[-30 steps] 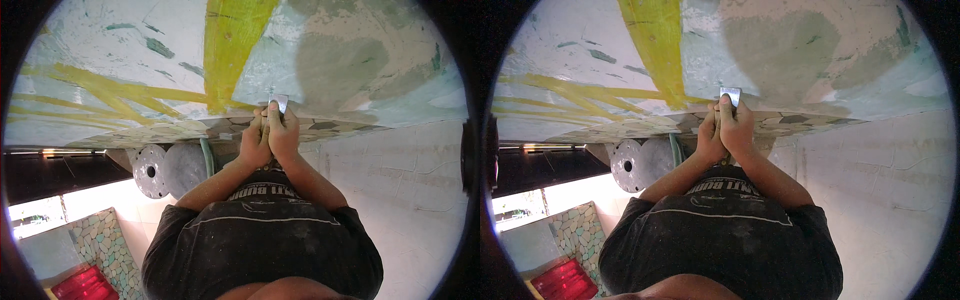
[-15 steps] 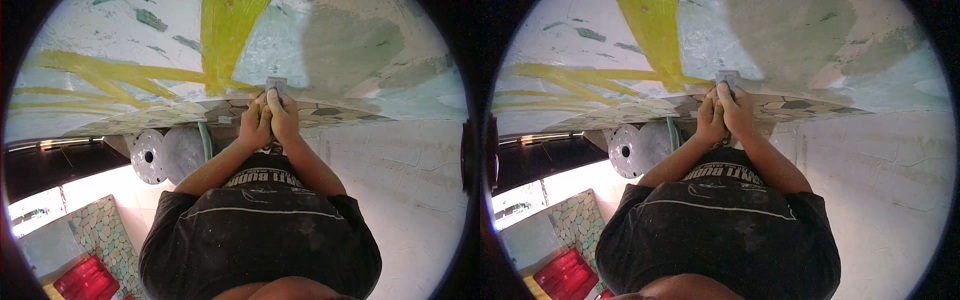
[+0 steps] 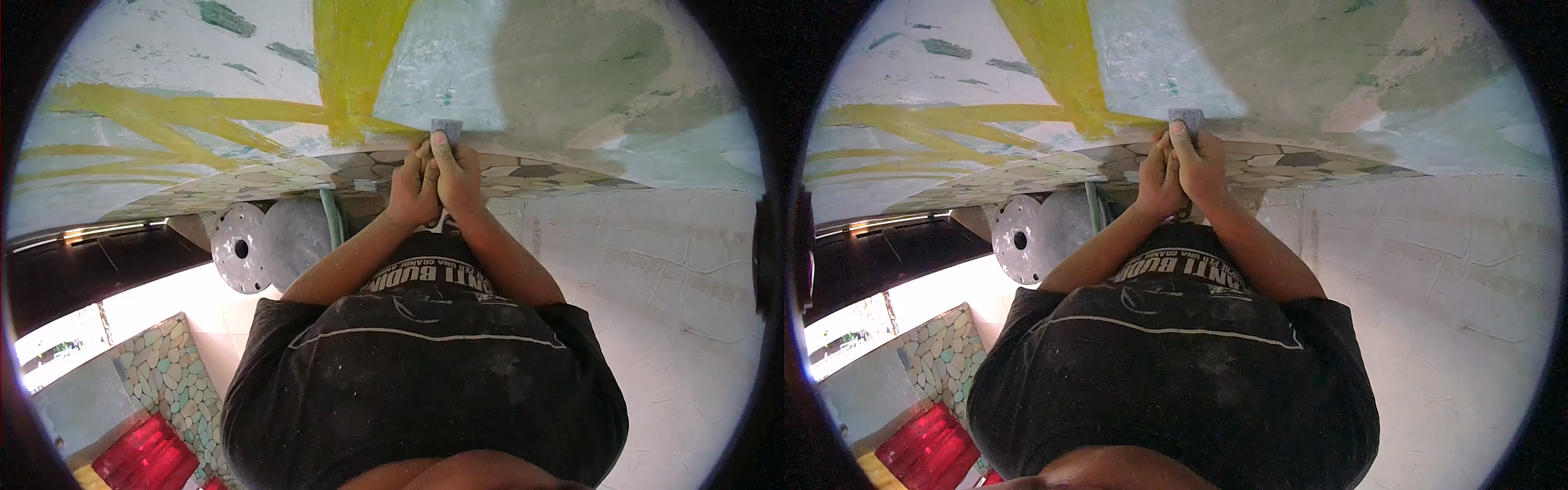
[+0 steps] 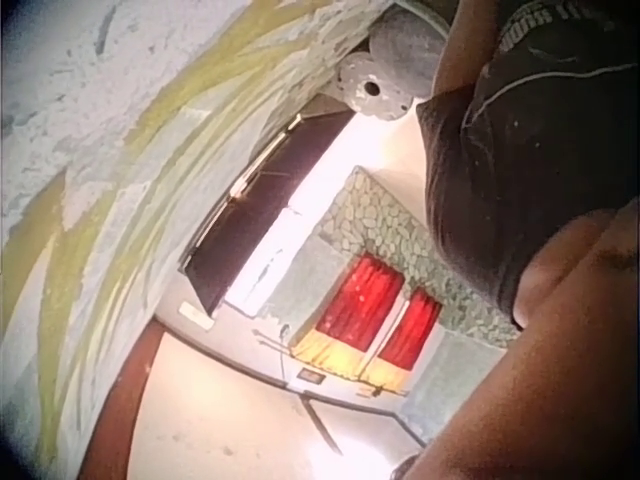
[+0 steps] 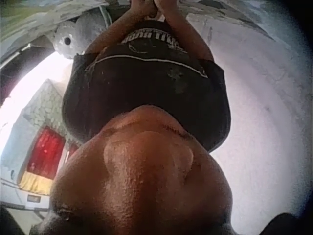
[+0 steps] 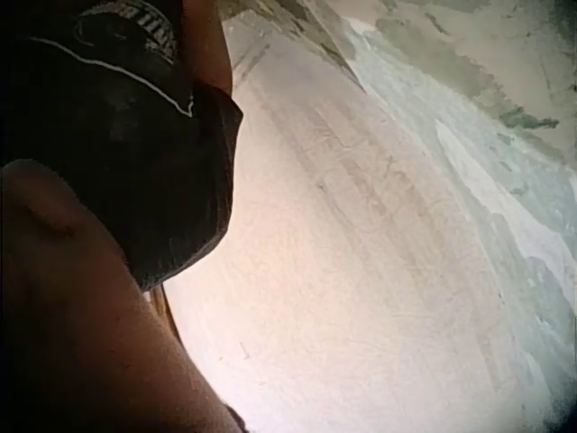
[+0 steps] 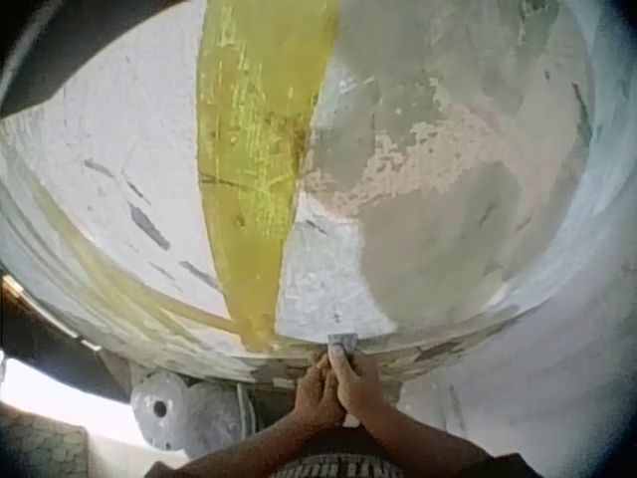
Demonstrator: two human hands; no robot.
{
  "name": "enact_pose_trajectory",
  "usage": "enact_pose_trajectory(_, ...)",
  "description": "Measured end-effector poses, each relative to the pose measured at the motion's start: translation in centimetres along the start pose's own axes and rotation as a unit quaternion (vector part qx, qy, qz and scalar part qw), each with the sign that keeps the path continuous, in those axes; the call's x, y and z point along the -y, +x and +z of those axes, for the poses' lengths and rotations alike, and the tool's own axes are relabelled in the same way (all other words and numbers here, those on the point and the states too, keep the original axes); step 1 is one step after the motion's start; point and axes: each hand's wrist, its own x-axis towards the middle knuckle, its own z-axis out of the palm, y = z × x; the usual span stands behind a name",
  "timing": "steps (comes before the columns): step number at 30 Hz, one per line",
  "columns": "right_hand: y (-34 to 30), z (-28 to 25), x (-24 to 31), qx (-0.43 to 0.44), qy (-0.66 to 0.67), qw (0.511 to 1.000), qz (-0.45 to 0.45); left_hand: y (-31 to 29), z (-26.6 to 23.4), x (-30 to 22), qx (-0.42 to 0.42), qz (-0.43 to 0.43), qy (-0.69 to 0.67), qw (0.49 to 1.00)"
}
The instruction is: Scraping off old paint or plaster from a wall or ceiling with a hand scraper.
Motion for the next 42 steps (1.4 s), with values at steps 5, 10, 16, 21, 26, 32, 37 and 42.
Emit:
enact_pose_trajectory(5,0.1,-0.3,-2.5,0.002,-0.015,0.999,-0.029,-0.4,0.9,2.9,-0.003,0.014,-0.017,1.0)
enact_pose_trajectory(10,0.3,0.8,1.1,-0.04,-0.005,0.999,-0.017,0.2,0.4,0.4,-0.01,-0.013,-0.055,0.998)
enact_pose_trajectory(16,0.0,1.7,4.1,-0.039,-0.038,0.996,-0.066,0.8,-0.4,-2.1,-0.01,0.023,-0.077,0.997)
enact_pose_trajectory(21,-0.1,1.0,1.1,-0.069,-0.11,0.991,-0.02,0.0,0.2,0.8,-0.021,0.014,-0.022,0.999)
enact_pose_trajectory(26,0.2,0.7,1.6,-0.037,-0.063,0.997,-0.037,0.3,-0.3,-0.9,0.009,-0.025,-0.05,0.998)
enact_pose_trajectory(32,-0.2,1.2,1.7,-0.061,-0.016,0.998,0.008,0.1,-0.2,-2.0,0.002,-0.049,-0.029,0.998)
enact_pose_trajectory(37,-0.2,0.3,-0.7,-0.059,-0.053,0.997,-0.015,-0.2,0.5,0.3,-0.014,-0.043,-0.07,0.996)
enact_pose_trajectory(42,-0.1,0.4,1.0,-0.057,-0.111,0.992,0.007,0.1,0.3,-0.8,-0.023,-0.001,-0.005,1.0)
